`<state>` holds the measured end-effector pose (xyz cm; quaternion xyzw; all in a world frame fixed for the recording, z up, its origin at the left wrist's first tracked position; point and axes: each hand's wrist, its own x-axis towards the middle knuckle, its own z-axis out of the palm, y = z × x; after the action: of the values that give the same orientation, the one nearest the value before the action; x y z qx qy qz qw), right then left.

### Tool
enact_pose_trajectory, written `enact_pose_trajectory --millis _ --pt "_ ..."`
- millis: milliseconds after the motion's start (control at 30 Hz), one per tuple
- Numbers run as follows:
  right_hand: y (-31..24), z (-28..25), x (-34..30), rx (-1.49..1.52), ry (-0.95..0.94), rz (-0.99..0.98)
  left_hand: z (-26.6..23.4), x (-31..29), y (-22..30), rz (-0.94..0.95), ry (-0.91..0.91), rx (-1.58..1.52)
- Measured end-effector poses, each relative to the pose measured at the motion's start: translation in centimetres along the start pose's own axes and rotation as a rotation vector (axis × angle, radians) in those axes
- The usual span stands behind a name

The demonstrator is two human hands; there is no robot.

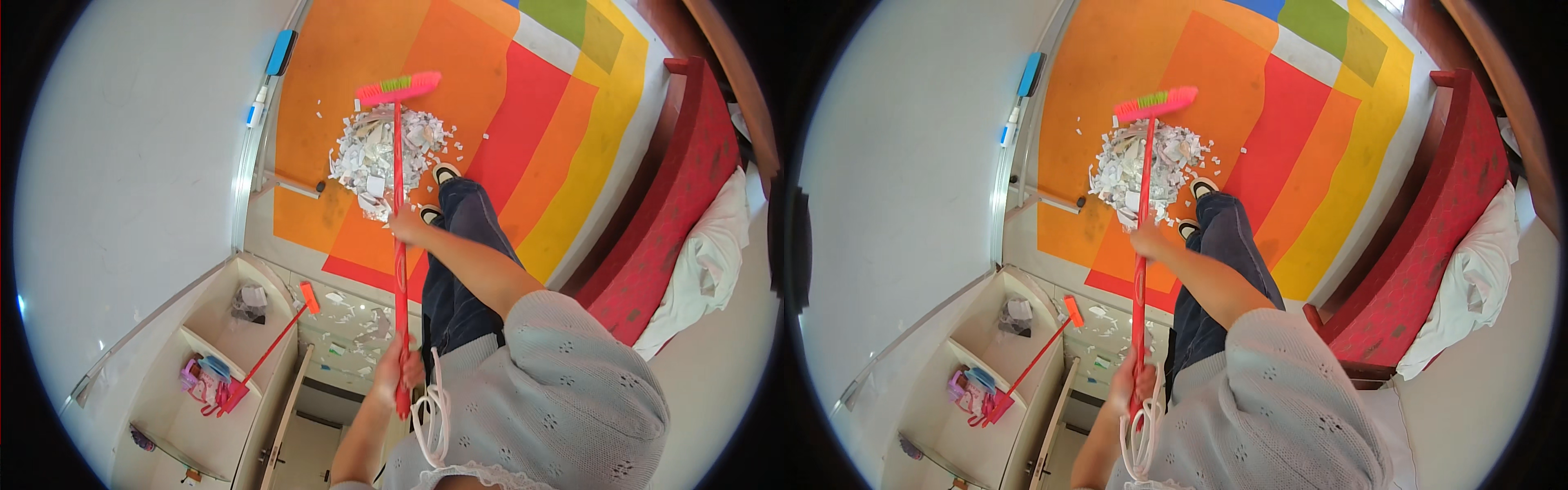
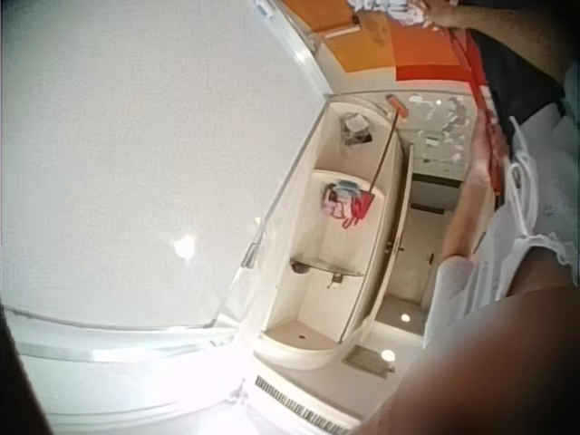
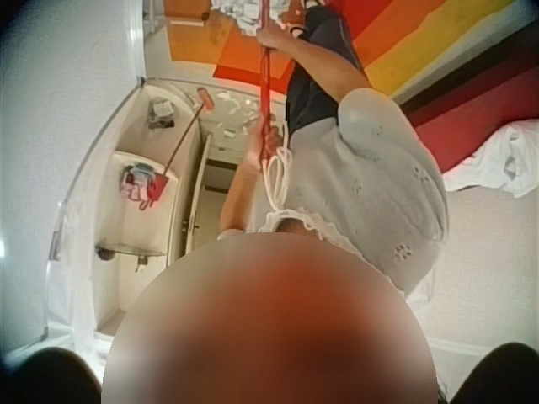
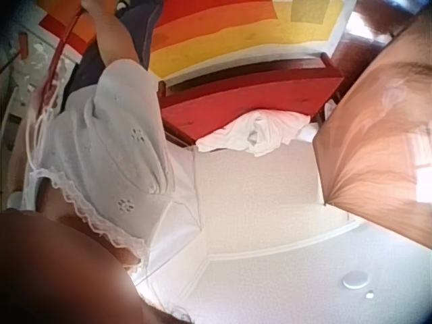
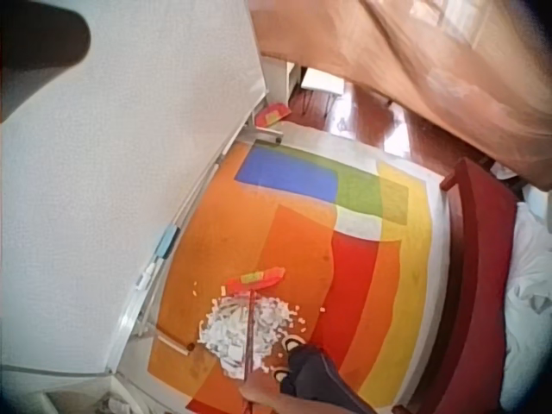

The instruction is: The recorder uses a broom to sweep paper scraps from a rug onto a wooden floor, then gathers them by hand.

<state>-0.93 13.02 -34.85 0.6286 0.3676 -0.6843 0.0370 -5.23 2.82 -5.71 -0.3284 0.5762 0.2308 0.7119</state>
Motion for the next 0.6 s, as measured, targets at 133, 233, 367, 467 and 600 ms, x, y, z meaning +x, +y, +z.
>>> enact_pose_trajectory --millis 133,233,367,467,600 --pt "-3.9 -0.2 -9.6 0.18 -0.172 0.109 -3.0 -5.7 -2.1 0.057 -0.026 -0.01" --pt "-7.4 0.3 -8.8 0.177 -0.246 0.04 -2.7 -5.2 -2.0 0.187 -0.042 -0.112" --pt "-10.1 2.1 -0.3 0.452 -0.437 0.022 0.5 0.1 4.2 0.239 -0.226 -0.365" --pt "-9.6 3.1 2.3 0.472 -0.39 -0.012 1.1 1.7 6.5 0.167 -0.286 -0.518" --pt "-3.9 5.0 -4.4 0.256 -0.274 0.093 -3.2 -1.1 -0.3 0.028 -0.255 -0.555"
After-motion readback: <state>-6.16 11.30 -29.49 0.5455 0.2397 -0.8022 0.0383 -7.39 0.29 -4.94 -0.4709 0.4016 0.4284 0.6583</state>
